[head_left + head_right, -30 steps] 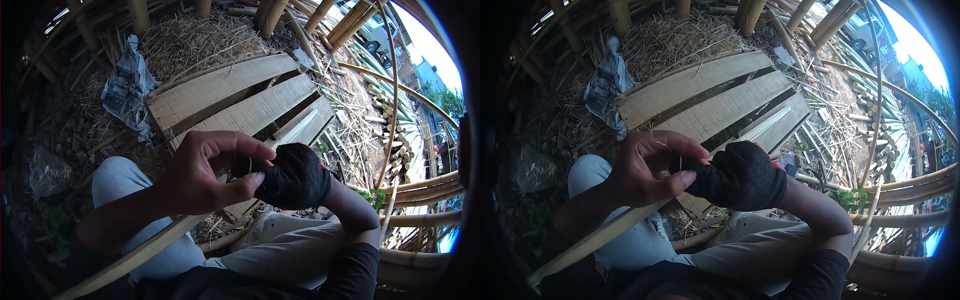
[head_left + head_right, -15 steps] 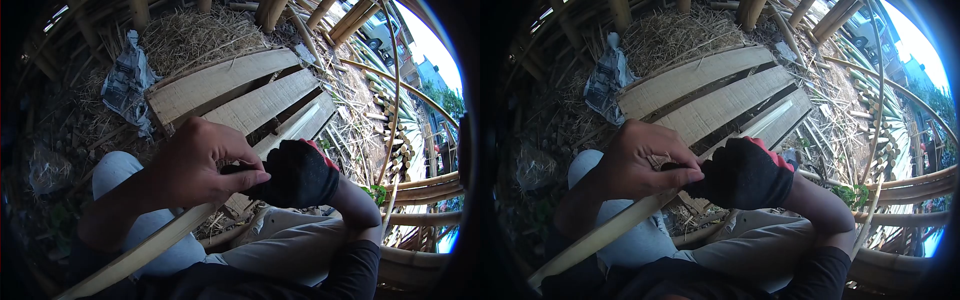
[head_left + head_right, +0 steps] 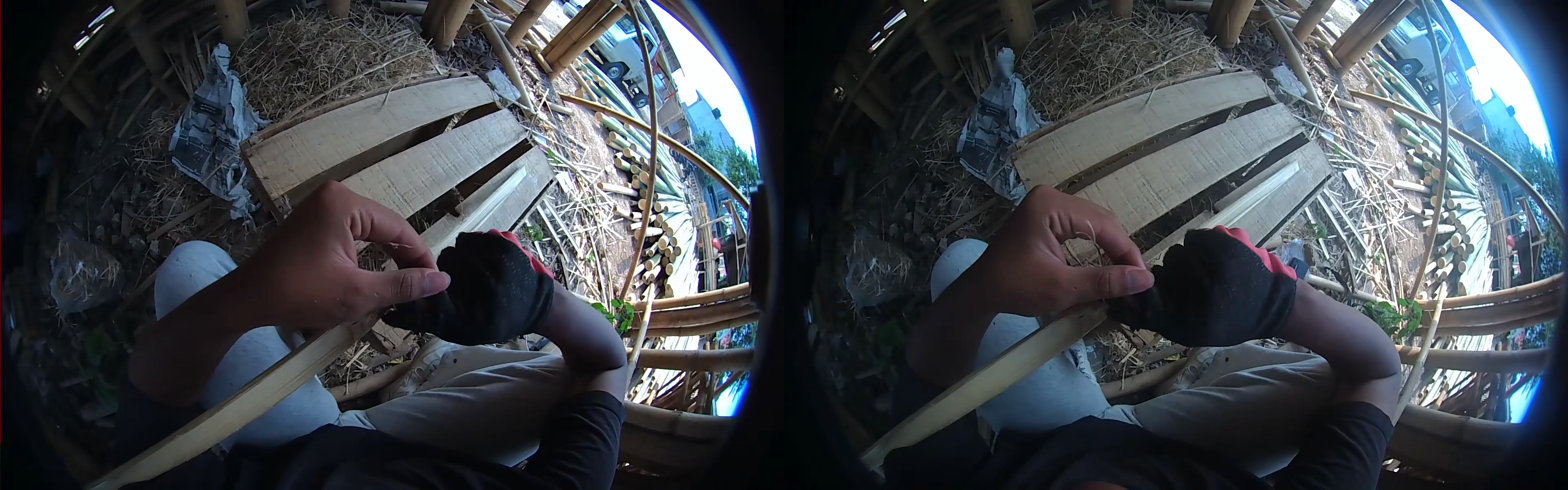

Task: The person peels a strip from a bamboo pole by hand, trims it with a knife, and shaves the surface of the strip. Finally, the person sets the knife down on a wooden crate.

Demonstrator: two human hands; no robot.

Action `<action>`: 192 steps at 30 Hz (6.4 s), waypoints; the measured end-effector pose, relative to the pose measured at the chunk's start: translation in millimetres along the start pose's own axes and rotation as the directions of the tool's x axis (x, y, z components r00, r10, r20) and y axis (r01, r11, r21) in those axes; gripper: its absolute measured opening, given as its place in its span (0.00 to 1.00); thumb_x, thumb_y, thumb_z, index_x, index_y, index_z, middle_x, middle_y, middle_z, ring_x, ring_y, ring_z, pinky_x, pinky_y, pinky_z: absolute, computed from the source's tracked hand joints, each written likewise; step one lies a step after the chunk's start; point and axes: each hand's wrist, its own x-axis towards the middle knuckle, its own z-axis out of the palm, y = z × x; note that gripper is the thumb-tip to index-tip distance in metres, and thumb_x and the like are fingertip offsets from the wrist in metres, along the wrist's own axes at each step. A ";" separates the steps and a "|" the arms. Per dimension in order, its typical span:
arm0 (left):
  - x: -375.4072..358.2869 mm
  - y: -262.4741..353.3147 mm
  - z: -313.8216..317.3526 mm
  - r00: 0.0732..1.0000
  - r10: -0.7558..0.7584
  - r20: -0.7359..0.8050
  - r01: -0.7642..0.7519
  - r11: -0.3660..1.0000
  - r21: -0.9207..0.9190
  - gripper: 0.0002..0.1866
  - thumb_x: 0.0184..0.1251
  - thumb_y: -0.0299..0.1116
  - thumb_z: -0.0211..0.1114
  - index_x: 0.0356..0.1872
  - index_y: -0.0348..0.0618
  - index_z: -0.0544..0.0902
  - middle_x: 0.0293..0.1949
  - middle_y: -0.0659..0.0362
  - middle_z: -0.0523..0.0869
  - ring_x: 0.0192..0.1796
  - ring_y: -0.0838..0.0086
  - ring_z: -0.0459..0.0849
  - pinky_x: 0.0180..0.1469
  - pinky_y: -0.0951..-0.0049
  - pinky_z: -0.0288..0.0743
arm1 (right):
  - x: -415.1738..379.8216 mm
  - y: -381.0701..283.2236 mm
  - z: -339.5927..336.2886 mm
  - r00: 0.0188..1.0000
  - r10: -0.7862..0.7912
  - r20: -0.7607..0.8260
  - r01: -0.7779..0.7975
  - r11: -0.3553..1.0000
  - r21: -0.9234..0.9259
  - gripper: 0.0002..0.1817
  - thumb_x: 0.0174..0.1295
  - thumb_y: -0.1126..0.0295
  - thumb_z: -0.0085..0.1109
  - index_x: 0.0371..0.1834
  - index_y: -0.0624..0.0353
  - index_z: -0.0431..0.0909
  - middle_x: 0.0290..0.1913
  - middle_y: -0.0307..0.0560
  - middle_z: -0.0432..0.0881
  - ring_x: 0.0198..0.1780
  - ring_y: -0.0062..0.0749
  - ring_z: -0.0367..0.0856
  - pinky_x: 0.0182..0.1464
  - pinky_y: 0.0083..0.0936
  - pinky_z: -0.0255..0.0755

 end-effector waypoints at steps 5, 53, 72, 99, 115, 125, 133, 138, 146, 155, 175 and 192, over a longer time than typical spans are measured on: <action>-0.3 -5.3 -3.5 0.985 0.167 0.041 -0.168 0.986 0.015 0.07 0.54 0.27 0.75 0.33 0.37 0.88 0.33 0.55 0.90 0.40 0.74 0.88 0.47 0.75 0.80 | -6.4 4.6 7.4 1.000 0.023 0.004 -0.023 0.998 0.056 0.08 0.55 0.62 0.70 0.32 0.52 0.85 0.15 0.39 0.72 0.14 0.30 0.72 0.16 0.28 0.59; 3.1 -11.9 6.7 0.919 0.394 0.011 -0.394 0.919 0.026 0.11 0.52 0.31 0.78 0.34 0.38 0.88 0.34 0.54 0.88 0.38 0.68 0.88 0.42 0.70 0.82 | -2.2 4.9 -17.1 0.993 -0.004 -0.121 0.038 0.960 0.279 0.15 0.50 0.54 0.77 0.31 0.51 0.85 0.21 0.41 0.80 0.21 0.32 0.79 0.24 0.24 0.70; 2.5 -11.3 4.5 0.750 0.659 0.055 -0.636 0.696 0.332 0.08 0.51 0.31 0.78 0.30 0.41 0.88 0.29 0.57 0.88 0.37 0.69 0.89 0.35 0.72 0.77 | -8.7 11.6 -11.5 0.995 -0.094 -0.024 0.097 0.983 0.158 0.18 0.52 0.52 0.74 0.33 0.55 0.84 0.22 0.42 0.78 0.22 0.36 0.79 0.25 0.29 0.69; 0.2 -11.1 10.8 0.819 0.573 0.001 -0.561 0.801 0.208 0.07 0.57 0.27 0.72 0.25 0.38 0.83 0.25 0.56 0.85 0.34 0.69 0.87 0.31 0.74 0.80 | -2.1 9.6 -9.8 1.000 -0.021 0.006 0.019 0.964 0.265 0.16 0.54 0.56 0.73 0.23 0.56 0.80 0.19 0.46 0.76 0.20 0.41 0.77 0.23 0.34 0.67; -3.3 -11.0 11.3 0.927 0.373 0.039 -0.370 0.926 -0.072 0.07 0.60 0.28 0.71 0.26 0.36 0.84 0.28 0.54 0.87 0.35 0.72 0.87 0.38 0.74 0.81 | -18.5 15.7 -0.2 0.992 0.070 0.104 -0.111 0.877 0.467 0.21 0.46 0.54 0.74 0.34 0.59 0.82 0.29 0.50 0.81 0.30 0.48 0.81 0.34 0.36 0.72; -4.8 -11.7 11.0 0.934 0.358 0.026 -0.354 0.931 -0.095 0.07 0.60 0.27 0.72 0.26 0.36 0.85 0.28 0.54 0.87 0.34 0.73 0.87 0.38 0.74 0.81 | -25.8 20.9 1.7 0.990 0.049 0.132 -0.111 0.848 0.519 0.28 0.46 0.49 0.73 0.43 0.59 0.83 0.36 0.50 0.84 0.37 0.49 0.83 0.44 0.39 0.74; -5.1 -12.9 11.7 0.935 0.354 0.019 -0.349 0.928 -0.131 0.08 0.60 0.28 0.72 0.26 0.35 0.85 0.28 0.54 0.87 0.34 0.72 0.87 0.38 0.74 0.81 | -24.8 20.2 1.9 0.989 0.037 0.141 -0.111 0.823 0.557 0.27 0.46 0.52 0.74 0.45 0.59 0.82 0.38 0.51 0.84 0.38 0.49 0.84 0.43 0.38 0.76; -5.1 -13.0 12.1 0.936 0.351 0.015 -0.346 0.929 -0.130 0.08 0.60 0.28 0.72 0.25 0.35 0.85 0.27 0.54 0.87 0.34 0.72 0.87 0.38 0.74 0.81 | -29.3 20.1 6.5 0.993 0.023 0.118 -0.084 0.838 0.539 0.26 0.46 0.54 0.75 0.44 0.59 0.82 0.38 0.51 0.84 0.39 0.49 0.83 0.43 0.38 0.76; -5.0 -12.7 12.2 0.935 0.354 0.010 -0.350 0.928 -0.128 0.08 0.59 0.28 0.73 0.25 0.36 0.85 0.27 0.54 0.87 0.34 0.72 0.87 0.37 0.75 0.81 | -31.4 22.6 6.8 0.993 -0.005 0.114 -0.054 0.860 0.507 0.27 0.46 0.52 0.74 0.44 0.58 0.82 0.39 0.49 0.84 0.40 0.49 0.84 0.45 0.38 0.76; -5.3 -13.0 12.0 0.940 0.340 0.023 -0.334 0.932 -0.142 0.07 0.58 0.28 0.73 0.25 0.37 0.85 0.27 0.55 0.87 0.35 0.73 0.87 0.38 0.75 0.81 | -24.4 17.6 3.8 0.997 -0.001 0.079 -0.038 0.871 0.491 0.25 0.49 0.54 0.74 0.43 0.60 0.81 0.36 0.50 0.83 0.37 0.47 0.84 0.41 0.37 0.75; -4.1 -12.3 7.4 0.925 0.381 -0.011 -0.380 0.921 -0.086 0.07 0.58 0.28 0.73 0.28 0.36 0.85 0.30 0.54 0.87 0.34 0.74 0.87 0.38 0.74 0.80 | -21.3 19.2 5.3 0.991 -0.137 0.000 0.126 0.910 0.395 0.18 0.49 0.59 0.72 0.41 0.56 0.84 0.33 0.47 0.83 0.32 0.44 0.85 0.33 0.36 0.77; -15.1 -23.4 -48.4 0.945 -0.301 0.130 0.123 0.693 0.711 0.07 0.62 0.28 0.66 0.37 0.34 0.84 0.31 0.52 0.87 0.35 0.68 0.88 0.40 0.68 0.79 | -14.4 30.0 -29.8 0.837 0.483 -0.257 -0.470 0.875 0.112 0.17 0.60 0.74 0.67 0.53 0.57 0.81 0.40 0.46 0.86 0.42 0.34 0.87 0.48 0.26 0.80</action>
